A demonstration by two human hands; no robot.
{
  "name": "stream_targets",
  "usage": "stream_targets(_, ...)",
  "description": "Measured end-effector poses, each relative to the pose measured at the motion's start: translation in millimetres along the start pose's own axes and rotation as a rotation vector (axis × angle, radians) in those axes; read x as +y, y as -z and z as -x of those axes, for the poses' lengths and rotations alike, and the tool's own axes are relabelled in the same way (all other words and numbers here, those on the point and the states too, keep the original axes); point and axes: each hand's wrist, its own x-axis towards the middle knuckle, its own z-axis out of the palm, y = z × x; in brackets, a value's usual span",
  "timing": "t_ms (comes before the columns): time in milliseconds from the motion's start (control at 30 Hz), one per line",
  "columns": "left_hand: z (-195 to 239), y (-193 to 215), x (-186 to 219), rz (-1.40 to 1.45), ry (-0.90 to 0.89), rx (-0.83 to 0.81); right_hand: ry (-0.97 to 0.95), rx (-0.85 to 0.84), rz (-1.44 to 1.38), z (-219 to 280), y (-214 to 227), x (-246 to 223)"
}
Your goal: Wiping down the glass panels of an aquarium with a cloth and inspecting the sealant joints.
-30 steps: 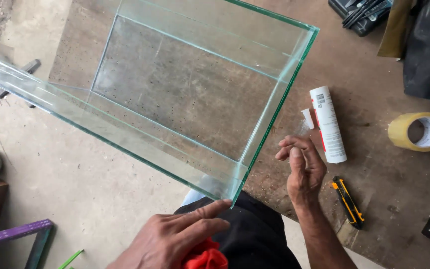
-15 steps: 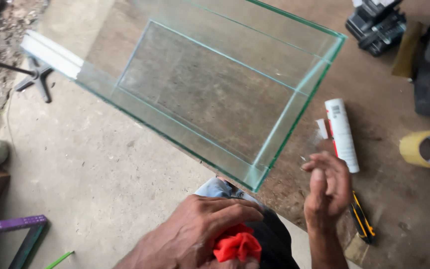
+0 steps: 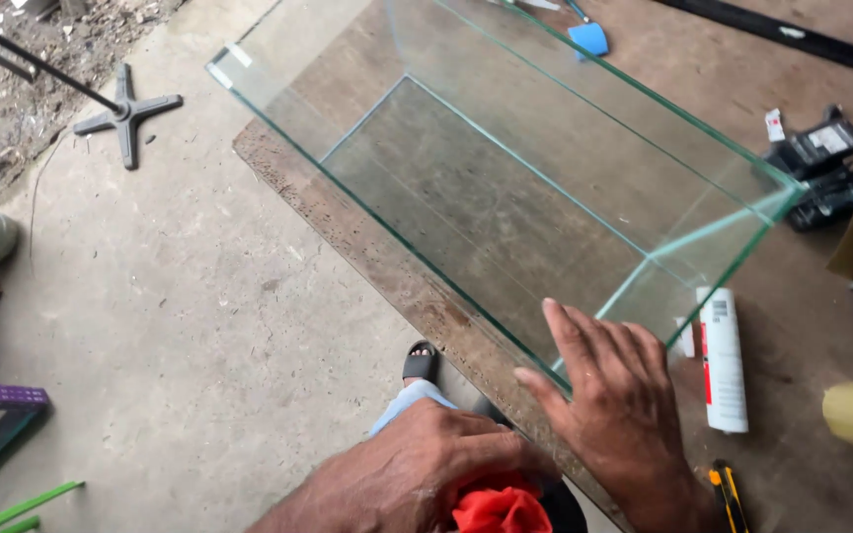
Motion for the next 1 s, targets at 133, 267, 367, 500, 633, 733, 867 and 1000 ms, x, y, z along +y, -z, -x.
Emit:
stream_targets(133,17.0,10.0,-22.8,-0.096,-0.004,0.046,-0.002,-0.024,-0.017,1.4,-5.5,1.0)
stream_targets(267,24.8,19.5,-39.2,-0.115,-0.011,0.008,-0.045,-0.020,-0.057,8.3,-9.6,4.5)
stream_targets(367,25.4,26.0,-41.9,-0.068,-0.027,0.004,-0.060,-0.029,-0.048,9.5,-10.2,5.4)
stream_targets(500,24.7,34.0,-36.9,-0.068,0.041,-0.008,-0.087,-0.039,-0.041,8.4,-6.8,0.0)
stream_targets(633,21.7,42.9,-31.2,-0.056,-0.003,0.029,-0.118,-0.017,-0.093,3.9,1.6,-1.2)
stream_targets(733,23.9,54.7,-26.8,-0.058,-0.036,0.096,-0.136,0.071,-0.173,-3.1,15.5,-4.6)
stream_targets(867,47.3,82.1,-34.2,-0.122,-0.043,0.409,-0.273,0.240,-0.218,3.6,25.1,4.0)
stream_targets(1000,80.9,160.4,-47.3,-0.273,-0.002,0.587,-0.473,0.232,-0.042,30.2,22.6,32.7)
